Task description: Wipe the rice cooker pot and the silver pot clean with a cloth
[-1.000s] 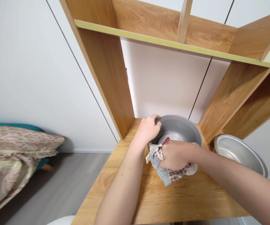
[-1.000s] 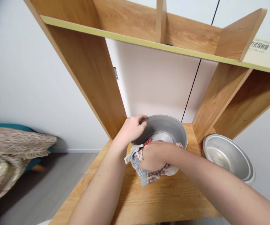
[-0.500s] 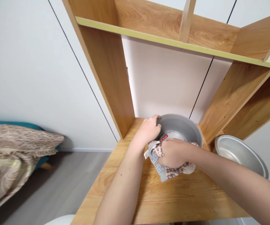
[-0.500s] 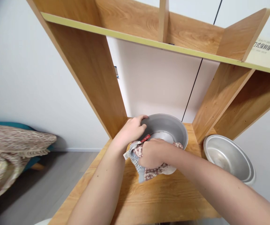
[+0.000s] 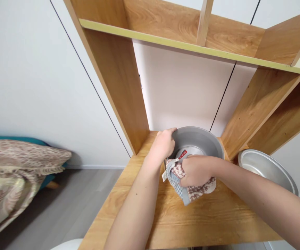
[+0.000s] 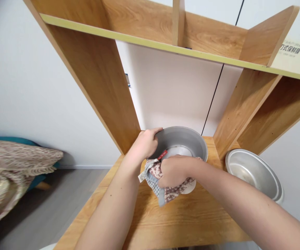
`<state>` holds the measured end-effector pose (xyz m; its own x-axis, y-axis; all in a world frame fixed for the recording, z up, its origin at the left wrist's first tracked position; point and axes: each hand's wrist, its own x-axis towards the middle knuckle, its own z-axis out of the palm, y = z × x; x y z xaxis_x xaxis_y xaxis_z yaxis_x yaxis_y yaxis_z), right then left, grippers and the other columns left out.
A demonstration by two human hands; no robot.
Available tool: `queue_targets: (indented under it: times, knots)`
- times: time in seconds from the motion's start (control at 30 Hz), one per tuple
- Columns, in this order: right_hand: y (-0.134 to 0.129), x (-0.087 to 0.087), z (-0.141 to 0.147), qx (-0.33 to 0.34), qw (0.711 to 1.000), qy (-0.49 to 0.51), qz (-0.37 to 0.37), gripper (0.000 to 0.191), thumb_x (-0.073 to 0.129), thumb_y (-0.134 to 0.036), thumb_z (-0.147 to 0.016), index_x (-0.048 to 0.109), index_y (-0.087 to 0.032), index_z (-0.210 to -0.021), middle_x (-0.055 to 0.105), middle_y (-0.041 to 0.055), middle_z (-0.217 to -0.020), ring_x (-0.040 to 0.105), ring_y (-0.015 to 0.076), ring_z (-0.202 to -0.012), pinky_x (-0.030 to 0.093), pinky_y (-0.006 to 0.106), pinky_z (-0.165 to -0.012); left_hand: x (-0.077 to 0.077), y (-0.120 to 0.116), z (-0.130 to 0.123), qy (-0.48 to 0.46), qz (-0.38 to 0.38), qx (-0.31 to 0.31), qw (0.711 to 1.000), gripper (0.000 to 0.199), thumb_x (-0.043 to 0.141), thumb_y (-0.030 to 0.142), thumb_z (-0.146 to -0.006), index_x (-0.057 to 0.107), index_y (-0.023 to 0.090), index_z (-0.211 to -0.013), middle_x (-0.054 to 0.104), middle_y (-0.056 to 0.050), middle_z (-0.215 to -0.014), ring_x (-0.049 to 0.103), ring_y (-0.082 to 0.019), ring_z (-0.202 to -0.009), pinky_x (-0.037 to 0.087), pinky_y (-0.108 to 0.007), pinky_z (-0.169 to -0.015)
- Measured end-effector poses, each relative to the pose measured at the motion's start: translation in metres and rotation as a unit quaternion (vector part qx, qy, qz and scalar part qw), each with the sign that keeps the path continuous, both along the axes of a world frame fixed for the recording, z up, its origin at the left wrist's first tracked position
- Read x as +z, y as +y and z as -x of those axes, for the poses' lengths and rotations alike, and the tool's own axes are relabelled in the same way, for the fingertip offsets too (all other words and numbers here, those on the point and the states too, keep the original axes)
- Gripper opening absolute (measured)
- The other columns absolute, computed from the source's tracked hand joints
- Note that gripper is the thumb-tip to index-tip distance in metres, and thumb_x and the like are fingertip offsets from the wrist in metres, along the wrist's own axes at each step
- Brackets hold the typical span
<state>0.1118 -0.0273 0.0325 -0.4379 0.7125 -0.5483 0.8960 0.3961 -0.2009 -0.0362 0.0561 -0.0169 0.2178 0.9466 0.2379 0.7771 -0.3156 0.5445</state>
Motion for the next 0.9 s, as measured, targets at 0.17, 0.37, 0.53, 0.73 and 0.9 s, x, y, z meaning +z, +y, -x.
queue_targets:
  times: [0.17, 0.37, 0.53, 0.73, 0.9]
  knots:
    - [-0.001, -0.001, 0.0, -0.006, 1.0, -0.014, 0.009, 0.029, 0.073, -0.045, -0.107, 0.082, -0.018, -0.109, 0.085, 0.0123, -0.11, 0.077, 0.0281, -0.095, 0.059, 0.04, -0.08, -0.003, 0.002, 0.001, 0.006, 0.003, 0.002, 1.0, 0.072, 0.054, -0.004, -0.099, 0.08, 0.013, -0.164, 0.084, -0.015, -0.159, 0.076, -0.035, -0.157, 0.056, -0.04, -0.139]
    - [0.006, 0.002, -0.004, 0.0, 0.998, -0.02, 0.059, 0.047, 0.071, -0.062, -0.105, 0.082, -0.018, -0.095, 0.081, 0.0091, -0.095, 0.077, 0.0279, -0.092, 0.058, 0.036, -0.074, -0.005, 0.004, 0.001, 0.009, -0.014, -0.006, 1.0, 0.073, 0.052, -0.004, -0.099, 0.082, 0.016, -0.162, 0.084, -0.012, -0.159, 0.077, -0.034, -0.156, 0.055, -0.045, -0.141]
    - [0.002, -0.003, -0.001, 0.011, 0.999, -0.029, 0.028, 0.037, 0.072, -0.054, -0.115, 0.081, -0.018, -0.109, 0.082, 0.009, -0.108, 0.077, 0.0265, -0.1, 0.064, 0.042, -0.091, -0.001, 0.002, 0.0, 0.017, -0.004, -0.011, 1.0, 0.072, 0.05, -0.006, -0.1, 0.079, 0.011, -0.164, 0.082, -0.014, -0.163, 0.074, -0.033, -0.16, 0.053, -0.042, -0.142]
    - [-0.01, 0.009, 0.007, 0.0, 0.999, -0.038, 0.007, 0.031, 0.072, -0.049, -0.12, 0.08, -0.018, -0.121, 0.082, 0.009, -0.119, 0.079, 0.027, -0.108, 0.067, 0.049, -0.1, -0.001, 0.005, 0.0, -0.009, -0.001, -0.027, 1.0, 0.073, 0.051, -0.005, -0.099, 0.083, 0.017, -0.161, 0.082, -0.009, -0.163, 0.075, -0.029, -0.159, 0.051, -0.04, -0.144]
    - [-0.008, 0.013, 0.007, -0.004, 1.0, -0.023, 0.015, 0.035, 0.068, -0.047, -0.116, 0.08, -0.019, -0.099, 0.085, 0.0126, -0.11, 0.081, 0.0308, -0.105, 0.066, 0.04, -0.088, -0.008, 0.011, 0.002, -0.058, -0.01, -0.036, 0.998, 0.072, 0.052, -0.004, -0.097, 0.085, 0.019, -0.158, 0.082, -0.007, -0.163, 0.073, -0.028, -0.161, 0.048, -0.044, -0.147]
